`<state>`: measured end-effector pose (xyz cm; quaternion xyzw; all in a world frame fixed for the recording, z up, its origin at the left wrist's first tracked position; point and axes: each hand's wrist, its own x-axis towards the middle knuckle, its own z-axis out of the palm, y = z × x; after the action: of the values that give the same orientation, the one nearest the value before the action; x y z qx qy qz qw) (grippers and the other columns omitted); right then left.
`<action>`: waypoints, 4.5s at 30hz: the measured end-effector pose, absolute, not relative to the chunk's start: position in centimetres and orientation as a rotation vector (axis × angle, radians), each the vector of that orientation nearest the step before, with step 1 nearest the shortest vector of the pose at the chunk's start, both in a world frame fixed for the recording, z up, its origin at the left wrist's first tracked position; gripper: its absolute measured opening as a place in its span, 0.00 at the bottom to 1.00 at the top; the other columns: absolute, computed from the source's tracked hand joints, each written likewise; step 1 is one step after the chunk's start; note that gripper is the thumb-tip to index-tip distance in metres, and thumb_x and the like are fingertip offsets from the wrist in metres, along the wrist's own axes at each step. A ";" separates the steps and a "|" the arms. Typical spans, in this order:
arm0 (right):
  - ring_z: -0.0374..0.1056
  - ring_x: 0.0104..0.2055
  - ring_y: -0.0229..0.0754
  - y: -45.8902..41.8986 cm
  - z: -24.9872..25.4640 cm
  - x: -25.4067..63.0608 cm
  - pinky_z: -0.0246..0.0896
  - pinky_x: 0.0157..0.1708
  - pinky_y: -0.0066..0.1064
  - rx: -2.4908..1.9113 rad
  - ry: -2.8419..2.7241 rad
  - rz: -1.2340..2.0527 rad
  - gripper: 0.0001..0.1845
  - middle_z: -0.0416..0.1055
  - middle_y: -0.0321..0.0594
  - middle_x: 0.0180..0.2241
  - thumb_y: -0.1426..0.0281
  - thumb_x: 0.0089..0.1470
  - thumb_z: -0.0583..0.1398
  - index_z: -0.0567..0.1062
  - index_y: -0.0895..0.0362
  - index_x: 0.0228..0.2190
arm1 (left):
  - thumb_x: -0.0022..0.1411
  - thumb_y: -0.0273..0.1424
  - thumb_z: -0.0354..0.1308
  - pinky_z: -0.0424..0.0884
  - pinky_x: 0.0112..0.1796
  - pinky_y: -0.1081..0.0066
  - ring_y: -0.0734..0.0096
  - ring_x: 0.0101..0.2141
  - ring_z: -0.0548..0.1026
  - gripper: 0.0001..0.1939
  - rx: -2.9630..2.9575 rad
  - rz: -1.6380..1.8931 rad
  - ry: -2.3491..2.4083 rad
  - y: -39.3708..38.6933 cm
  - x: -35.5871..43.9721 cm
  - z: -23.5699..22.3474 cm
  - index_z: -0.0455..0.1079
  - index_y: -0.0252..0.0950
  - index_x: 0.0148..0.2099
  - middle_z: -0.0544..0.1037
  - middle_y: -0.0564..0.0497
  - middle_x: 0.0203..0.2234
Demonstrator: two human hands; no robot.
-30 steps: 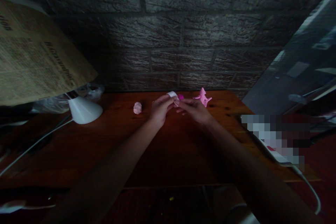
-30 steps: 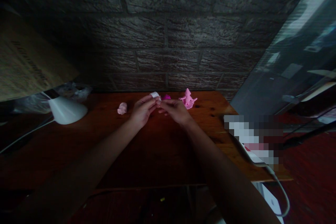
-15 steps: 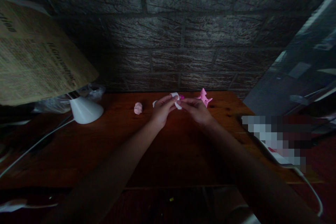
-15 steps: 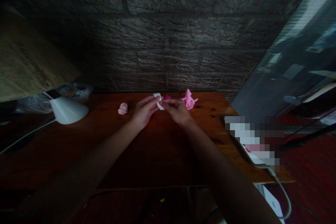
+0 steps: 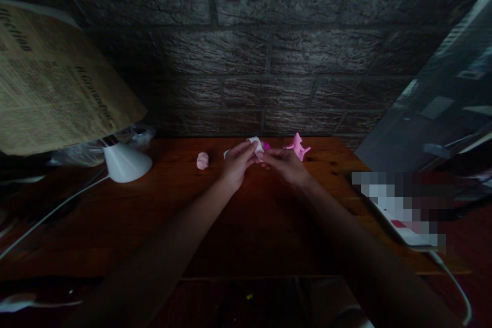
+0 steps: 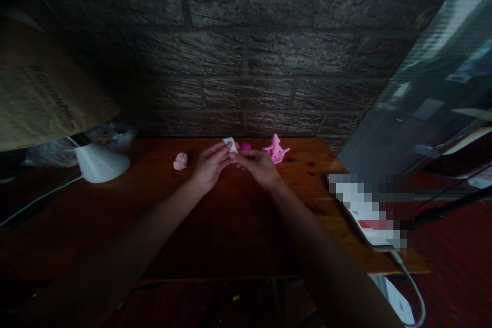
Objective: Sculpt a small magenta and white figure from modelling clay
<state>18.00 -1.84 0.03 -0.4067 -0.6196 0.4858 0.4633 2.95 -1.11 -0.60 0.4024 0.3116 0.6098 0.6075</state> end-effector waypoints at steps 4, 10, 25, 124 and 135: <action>0.72 0.32 0.41 -1.9 -0.1 18.0 0.68 0.37 0.36 -1.014 -1.558 1.245 0.23 0.80 0.40 0.29 0.45 0.43 0.69 0.83 0.52 0.28 | 0.49 0.36 0.73 0.75 0.42 0.68 0.67 0.38 0.80 0.14 0.917 1.417 0.732 -1.1 2.8 -0.5 0.80 0.36 0.37 0.83 0.48 0.35; 0.71 0.32 0.39 -1.7 -0.5 18.0 0.67 0.36 0.35 -1.011 -1.524 1.236 0.18 0.81 0.40 0.31 0.50 0.45 0.70 0.84 0.52 0.30 | 0.48 0.36 0.73 0.74 0.43 0.68 0.68 0.38 0.80 0.15 0.892 1.428 0.741 -1.2 2.8 -0.4 0.80 0.36 0.38 0.83 0.48 0.35; 0.69 0.30 0.39 -1.6 -0.7 18.1 0.65 0.35 0.35 -1.017 -1.623 1.231 0.16 0.79 0.38 0.29 0.53 0.45 0.70 0.83 0.53 0.29 | 0.50 0.37 0.73 0.74 0.39 0.69 0.68 0.37 0.79 0.14 0.910 1.424 0.758 -0.7 2.7 -0.8 0.80 0.36 0.37 0.82 0.49 0.33; 0.76 0.40 0.43 -1.8 0.4 18.3 0.74 0.42 0.37 -0.873 -1.441 1.384 0.16 0.79 0.42 0.41 0.56 0.56 0.66 0.76 0.53 0.42 | 0.47 0.31 0.73 0.70 0.29 0.73 0.72 0.28 0.77 0.13 1.033 1.468 0.873 -0.8 1.9 0.6 0.79 0.39 0.38 0.83 0.51 0.31; 0.73 0.32 0.39 -1.1 0.3 19.2 0.72 0.34 0.35 -0.863 -1.468 1.139 0.17 0.77 0.38 0.33 0.57 0.52 0.66 0.77 0.53 0.40 | 0.49 0.29 0.72 0.74 0.37 0.68 0.71 0.32 0.78 0.10 1.106 1.333 0.743 -1.4 2.2 0.6 0.78 0.36 0.35 0.82 0.50 0.32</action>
<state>19.16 -1.06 0.32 -0.3600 -0.6121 0.4750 0.5197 2.17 -1.37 0.61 0.4748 0.3190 0.5722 0.5877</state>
